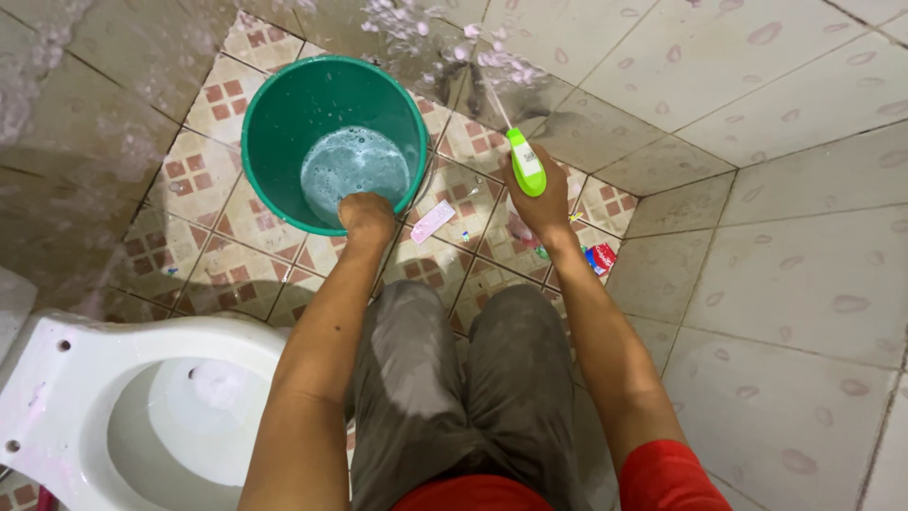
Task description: The person cleans a bathroom by spraying a cleaning solution from a green bottle onto the tiled walls and floor, then scrubbing the surfaces with a yellow sponge and a blue brush. The person uses a green bucket of soapy water to rinse the sponge and brush during the process.
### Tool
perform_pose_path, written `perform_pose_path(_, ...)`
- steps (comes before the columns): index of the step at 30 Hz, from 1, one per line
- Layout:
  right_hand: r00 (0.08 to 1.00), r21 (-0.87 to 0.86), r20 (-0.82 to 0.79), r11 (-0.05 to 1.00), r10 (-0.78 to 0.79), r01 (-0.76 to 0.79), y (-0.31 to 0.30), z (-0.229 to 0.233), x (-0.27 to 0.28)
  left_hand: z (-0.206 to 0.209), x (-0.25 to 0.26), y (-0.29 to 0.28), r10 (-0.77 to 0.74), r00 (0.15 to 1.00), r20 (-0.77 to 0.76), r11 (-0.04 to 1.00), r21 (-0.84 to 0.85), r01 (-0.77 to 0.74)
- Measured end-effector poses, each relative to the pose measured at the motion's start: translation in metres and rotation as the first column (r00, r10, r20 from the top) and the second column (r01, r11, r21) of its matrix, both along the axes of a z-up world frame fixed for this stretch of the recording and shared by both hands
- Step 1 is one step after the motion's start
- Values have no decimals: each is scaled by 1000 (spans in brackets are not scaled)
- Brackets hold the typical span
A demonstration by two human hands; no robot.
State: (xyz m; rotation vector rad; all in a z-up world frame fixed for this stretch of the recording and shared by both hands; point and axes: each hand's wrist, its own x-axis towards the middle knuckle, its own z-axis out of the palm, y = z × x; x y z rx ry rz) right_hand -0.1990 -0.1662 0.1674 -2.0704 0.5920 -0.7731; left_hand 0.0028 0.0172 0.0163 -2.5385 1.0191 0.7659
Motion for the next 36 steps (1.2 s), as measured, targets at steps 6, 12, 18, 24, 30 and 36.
perform_pose_path(6,999,-56,38,998,26,-24,0,-2,4,6,-3,1,1,1000,10,1000,-9,-1)
perform_pose_path(12,997,-71,72,998,6,-1,1,-5,7,-1,-1,-2,38,999,-10,999,-15,-38)
perform_pose_path(18,987,-138,117,982,-113,129,3,26,9,-3,1,-2,-6,1000,-27,1000,-26,5)
perform_pose_path(24,985,-183,136,974,-106,130,6,49,13,-1,1,-4,26,999,-19,1000,-13,-27)
perform_pose_path(30,966,-213,250,970,-60,115,13,77,12,-9,4,-4,66,996,-58,997,-26,-68)
perform_pose_path(36,980,-169,153,974,-125,151,9,75,8,-5,3,-5,21,999,-45,1000,-5,-21)
